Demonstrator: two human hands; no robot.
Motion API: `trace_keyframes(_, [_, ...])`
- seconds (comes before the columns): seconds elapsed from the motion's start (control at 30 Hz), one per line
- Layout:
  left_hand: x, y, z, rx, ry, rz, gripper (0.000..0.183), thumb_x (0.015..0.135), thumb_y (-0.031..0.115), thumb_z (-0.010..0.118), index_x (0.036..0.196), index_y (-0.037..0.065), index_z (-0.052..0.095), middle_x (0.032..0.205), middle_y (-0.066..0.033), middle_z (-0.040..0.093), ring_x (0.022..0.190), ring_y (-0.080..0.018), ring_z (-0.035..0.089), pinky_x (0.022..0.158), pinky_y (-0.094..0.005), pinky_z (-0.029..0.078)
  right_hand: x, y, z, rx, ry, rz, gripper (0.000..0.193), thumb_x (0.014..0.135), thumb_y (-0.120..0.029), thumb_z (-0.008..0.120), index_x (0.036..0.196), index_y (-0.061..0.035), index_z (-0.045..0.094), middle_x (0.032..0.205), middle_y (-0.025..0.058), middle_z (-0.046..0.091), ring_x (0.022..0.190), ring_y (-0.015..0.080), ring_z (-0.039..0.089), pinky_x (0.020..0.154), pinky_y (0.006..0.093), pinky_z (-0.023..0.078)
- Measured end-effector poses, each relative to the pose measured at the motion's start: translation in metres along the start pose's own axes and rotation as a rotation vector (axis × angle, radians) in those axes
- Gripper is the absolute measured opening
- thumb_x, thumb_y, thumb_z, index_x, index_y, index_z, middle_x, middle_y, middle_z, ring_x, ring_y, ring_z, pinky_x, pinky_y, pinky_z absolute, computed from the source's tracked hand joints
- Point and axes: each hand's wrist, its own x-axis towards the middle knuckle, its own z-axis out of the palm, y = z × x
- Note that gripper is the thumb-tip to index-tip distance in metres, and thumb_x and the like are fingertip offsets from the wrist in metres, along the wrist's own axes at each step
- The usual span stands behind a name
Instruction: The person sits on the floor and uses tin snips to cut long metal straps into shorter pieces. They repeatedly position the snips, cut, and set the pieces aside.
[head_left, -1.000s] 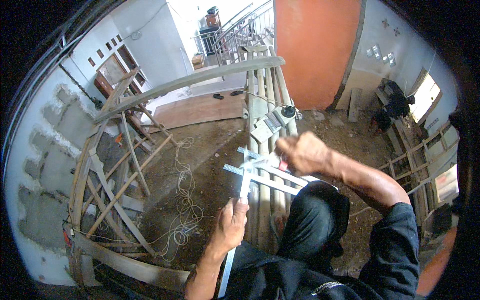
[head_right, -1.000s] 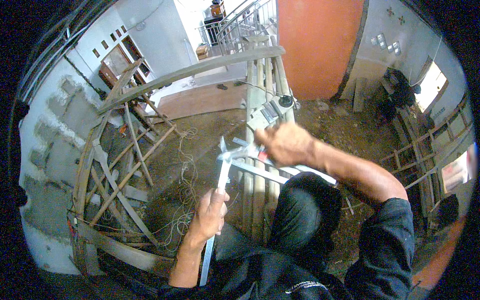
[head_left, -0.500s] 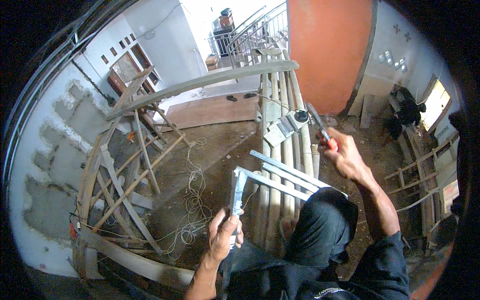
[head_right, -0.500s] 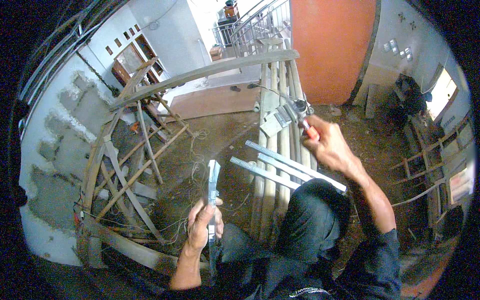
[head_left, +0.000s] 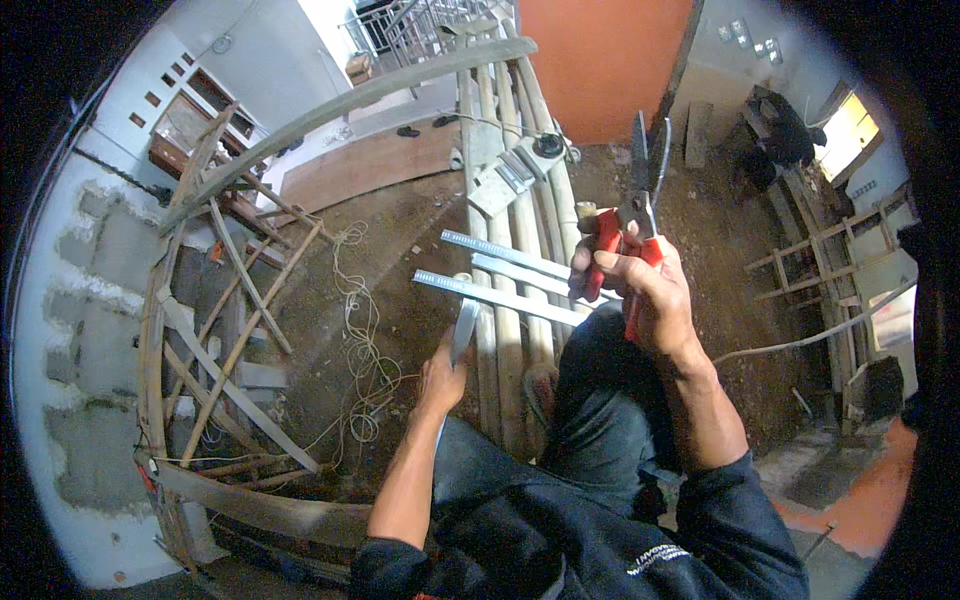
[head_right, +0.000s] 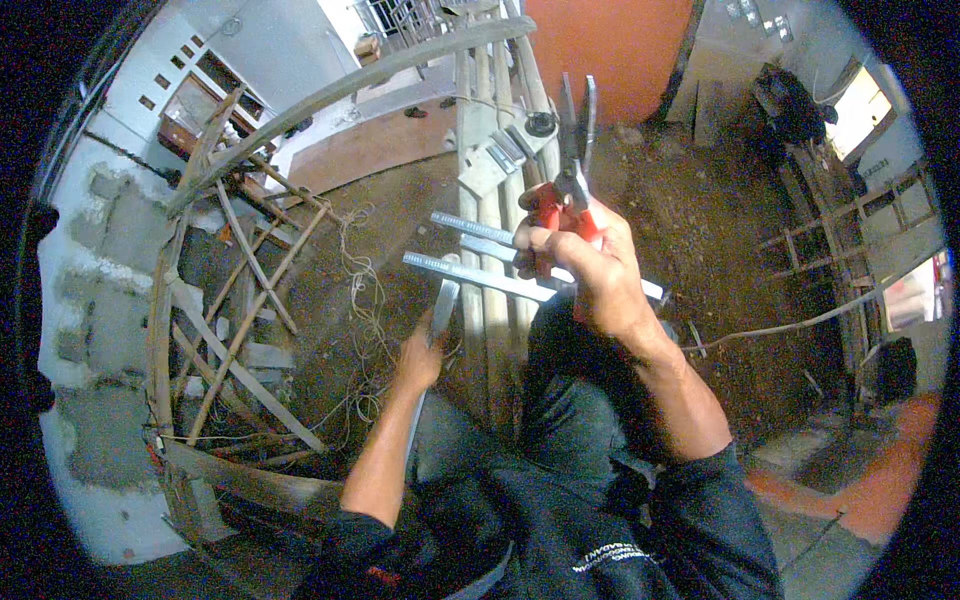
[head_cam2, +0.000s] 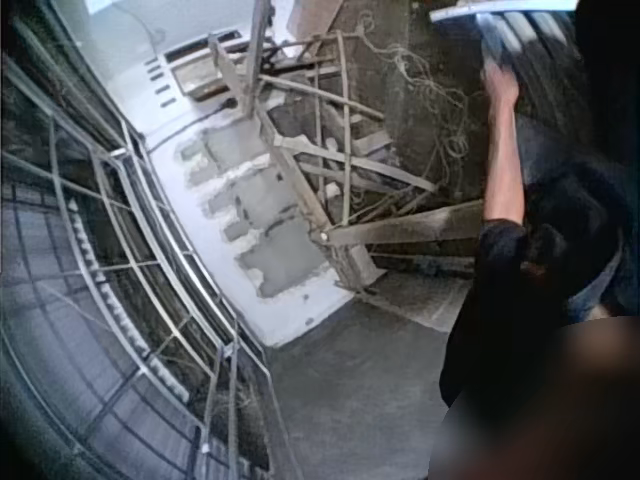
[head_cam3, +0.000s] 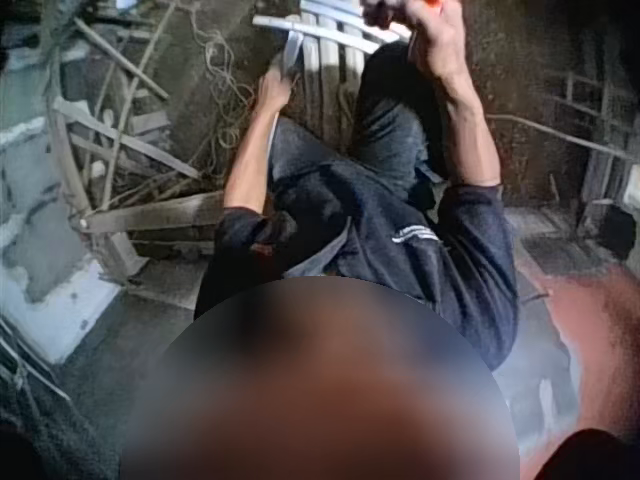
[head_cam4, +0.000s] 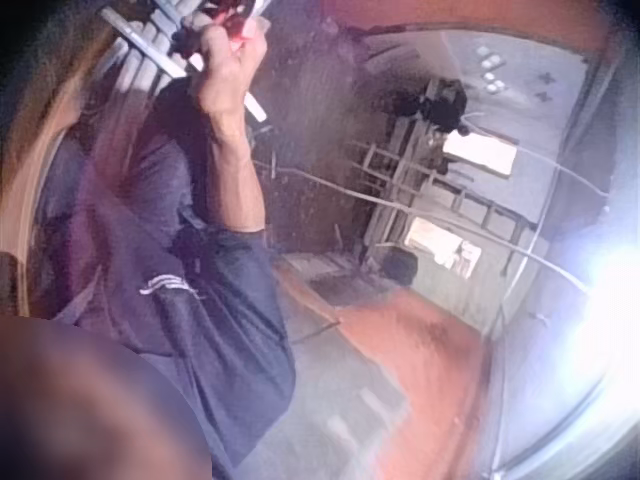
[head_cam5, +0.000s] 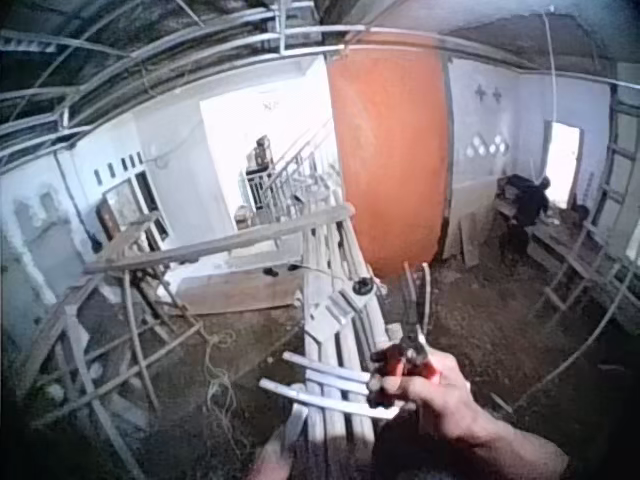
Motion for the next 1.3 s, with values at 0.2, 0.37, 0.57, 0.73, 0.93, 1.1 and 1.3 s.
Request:
trace_keyframes(0.2, [0.064,-0.075,0.058,0.265,-0.053,-0.041,0.060,0.099,0.037,0.046,0.152,0.010,0.033,0.131,-0.0310,0.056,0.119,-0.0479,0.055,0.100,-0.0525,0.044,0.000,0.005,-0.010,0.041,0.125,0.089,0.047,0.085,-0.017,0.059,0.126,0.0042,0.050,0.094,0.0129,0.065,0.080,0.0222,0.065,0.072,0.0352,0.053])
trace_keyframes(0.37, [0.102,-0.117,0.083,0.187,-0.008,-0.039,0.063,0.101,0.043,0.040,0.153,0.008,0.030,0.134,-0.0316,0.054,0.119,-0.0485,0.055,0.101,-0.0535,0.044,0.003,0.008,-0.002,-0.152,0.019,0.090,0.049,0.082,-0.015,0.062,0.126,0.0049,0.051,0.095,0.0100,0.064,0.083,0.0175,0.061,0.074,0.0299,0.048])
trace_keyframes(0.57, [0.115,-0.120,0.096,0.220,0.020,-0.046,0.065,0.102,0.044,0.037,0.152,0.004,0.029,0.134,-0.0336,0.053,0.122,-0.0497,0.053,0.103,-0.0540,0.043,0.006,0.008,-0.003,-0.231,0.040,0.134,0.051,0.080,-0.014,0.065,0.126,0.0041,0.053,0.100,0.0075,0.062,0.087,0.0153,0.059,0.077,0.0284,0.046])
trace_keyframes(0.73, [0.105,-0.104,0.092,0.196,0.026,-0.082,0.064,0.103,0.044,0.038,0.152,0.004,0.029,0.137,-0.0332,0.050,0.125,-0.0503,0.050,0.104,-0.0554,0.042,0.010,0.008,-0.005,-0.329,0.011,0.102,0.050,0.079,-0.013,0.066,0.125,0.0044,0.054,0.100,0.0075,0.062,0.090,0.0151,0.059,0.082,0.0285,0.047])
trace_keyframes(0.93, [0.113,-0.091,0.092,0.197,0.029,0.017,0.063,0.103,0.042,0.038,0.153,0.005,0.027,0.142,-0.0305,0.047,0.129,-0.0502,0.047,0.107,-0.0548,0.040,0.013,0.009,-0.006,-0.326,0.017,0.085,0.040,0.082,-0.010,0.067,0.119,0.0019,0.057,0.095,0.0062,0.060,0.088,0.0146,0.057,0.080,0.0291,0.046])
trace_keyframes(1.1, [0.117,-0.084,0.097,0.241,0.059,0.024,0.064,0.102,0.042,0.040,0.151,0.003,0.029,0.142,-0.0303,0.047,0.130,-0.0494,0.046,0.108,-0.0540,0.039,0.016,0.008,-0.011,-0.369,-0.004,0.127,0.048,0.080,-0.010,0.067,0.124,0.0044,0.055,0.098,0.0070,0.062,0.093,0.0150,0.058,0.085,0.0280,0.046])
trace_keyframes(1.3, [0.111,-0.080,0.090,0.287,0.018,-0.031,0.065,0.101,0.044,0.041,0.150,0.002,0.032,0.142,-0.0300,0.048,0.128,-0.0483,0.049,0.107,-0.0541,0.040,0.021,0.012,-0.012,-0.376,-0.023,0.048,0.037,0.081,-0.009,0.066,0.115,0.0026,0.056,0.090,0.0063,0.058,0.083,0.0153,0.055,0.077,0.0295,0.045])
